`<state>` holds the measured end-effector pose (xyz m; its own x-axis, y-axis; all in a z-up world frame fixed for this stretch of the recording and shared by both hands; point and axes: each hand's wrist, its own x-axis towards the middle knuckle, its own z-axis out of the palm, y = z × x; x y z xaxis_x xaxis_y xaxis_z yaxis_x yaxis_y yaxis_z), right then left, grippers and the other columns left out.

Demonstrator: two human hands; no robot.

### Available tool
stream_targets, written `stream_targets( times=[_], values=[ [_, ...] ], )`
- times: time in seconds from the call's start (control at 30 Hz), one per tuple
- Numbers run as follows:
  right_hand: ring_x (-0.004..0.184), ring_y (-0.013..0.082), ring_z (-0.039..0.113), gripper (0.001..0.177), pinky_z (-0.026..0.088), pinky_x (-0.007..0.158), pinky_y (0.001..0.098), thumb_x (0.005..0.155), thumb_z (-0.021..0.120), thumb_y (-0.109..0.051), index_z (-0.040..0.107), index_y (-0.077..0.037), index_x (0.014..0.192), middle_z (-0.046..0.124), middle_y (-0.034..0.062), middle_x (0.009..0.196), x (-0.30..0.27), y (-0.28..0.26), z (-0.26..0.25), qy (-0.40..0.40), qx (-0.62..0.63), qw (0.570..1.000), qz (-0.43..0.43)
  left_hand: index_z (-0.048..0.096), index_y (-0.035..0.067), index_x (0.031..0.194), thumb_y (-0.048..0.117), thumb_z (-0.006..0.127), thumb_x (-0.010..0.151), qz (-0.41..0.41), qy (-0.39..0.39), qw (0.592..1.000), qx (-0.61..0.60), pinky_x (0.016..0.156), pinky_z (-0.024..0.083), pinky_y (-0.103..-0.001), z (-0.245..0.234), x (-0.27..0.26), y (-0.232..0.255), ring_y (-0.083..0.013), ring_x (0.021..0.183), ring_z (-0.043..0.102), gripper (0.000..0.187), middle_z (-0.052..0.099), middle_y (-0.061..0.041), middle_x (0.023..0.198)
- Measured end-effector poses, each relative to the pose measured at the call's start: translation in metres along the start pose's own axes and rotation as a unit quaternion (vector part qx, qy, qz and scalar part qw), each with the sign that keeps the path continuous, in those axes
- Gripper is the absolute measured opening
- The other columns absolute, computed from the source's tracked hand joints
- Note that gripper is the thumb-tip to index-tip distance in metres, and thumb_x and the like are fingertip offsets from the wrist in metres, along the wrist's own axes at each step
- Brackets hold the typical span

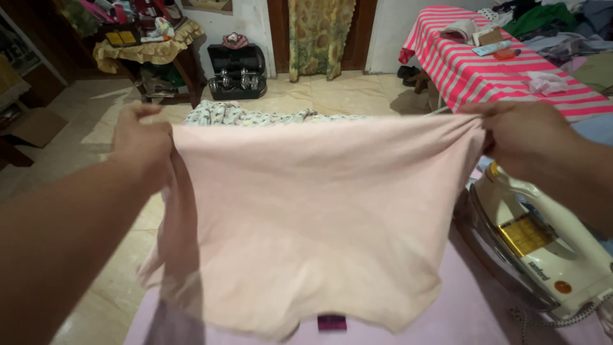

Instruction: The person irons a light pink t-shirt on a bed using a steam iron. They smooth the fabric, move the iron across the front and back, and fold the shirt at the end.

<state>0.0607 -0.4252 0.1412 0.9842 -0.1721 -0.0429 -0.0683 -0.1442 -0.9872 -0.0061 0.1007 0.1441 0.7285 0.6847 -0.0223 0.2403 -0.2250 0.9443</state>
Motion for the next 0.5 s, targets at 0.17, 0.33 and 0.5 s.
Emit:
stream_targets(
  times=[0.17,0.33,0.5],
  values=[
    [0.097,0.0263,0.070,0.044,0.053,0.081,0.0379,0.091,0.063,-0.007,0.061,-0.002,0.135,0.075,0.0197,0.116,-0.005,-0.023,-0.008,-0.083,-0.270,0.955,-0.087,0.076,0.005,0.120,0.006,0.062,0.097,0.036,-0.158,0.987,-0.014,0.068,0.045,-0.030,-0.006,0.013,0.021,-0.0175,0.084,0.055,0.027,0.072,-0.007,0.115],
    [0.094,0.0333,0.074,0.044,0.055,0.085,0.0437,0.084,0.072,-0.022,0.072,0.000,0.122,0.077,0.0235,0.105,-0.021,-0.035,0.010,-0.035,-0.569,0.814,-0.108,0.074,0.006,0.124,0.007,0.074,0.090,0.067,-0.185,0.942,0.271,0.072,0.053,-0.035,-0.015,-0.007,0.035,-0.0248,0.086,0.069,0.034,0.074,-0.017,0.106],
    [0.100,0.0313,0.067,0.035,0.053,0.086,0.0437,0.091,0.062,-0.017,0.069,0.007,0.115,0.071,0.0231,0.111,-0.016,-0.014,0.013,-0.068,-0.177,0.982,-0.009,0.070,0.006,0.122,0.018,0.061,0.100,0.122,-0.168,0.952,0.227,0.078,0.050,-0.039,-0.010,0.011,0.011,-0.0224,0.087,0.065,0.027,0.072,-0.014,0.105]
  ],
)
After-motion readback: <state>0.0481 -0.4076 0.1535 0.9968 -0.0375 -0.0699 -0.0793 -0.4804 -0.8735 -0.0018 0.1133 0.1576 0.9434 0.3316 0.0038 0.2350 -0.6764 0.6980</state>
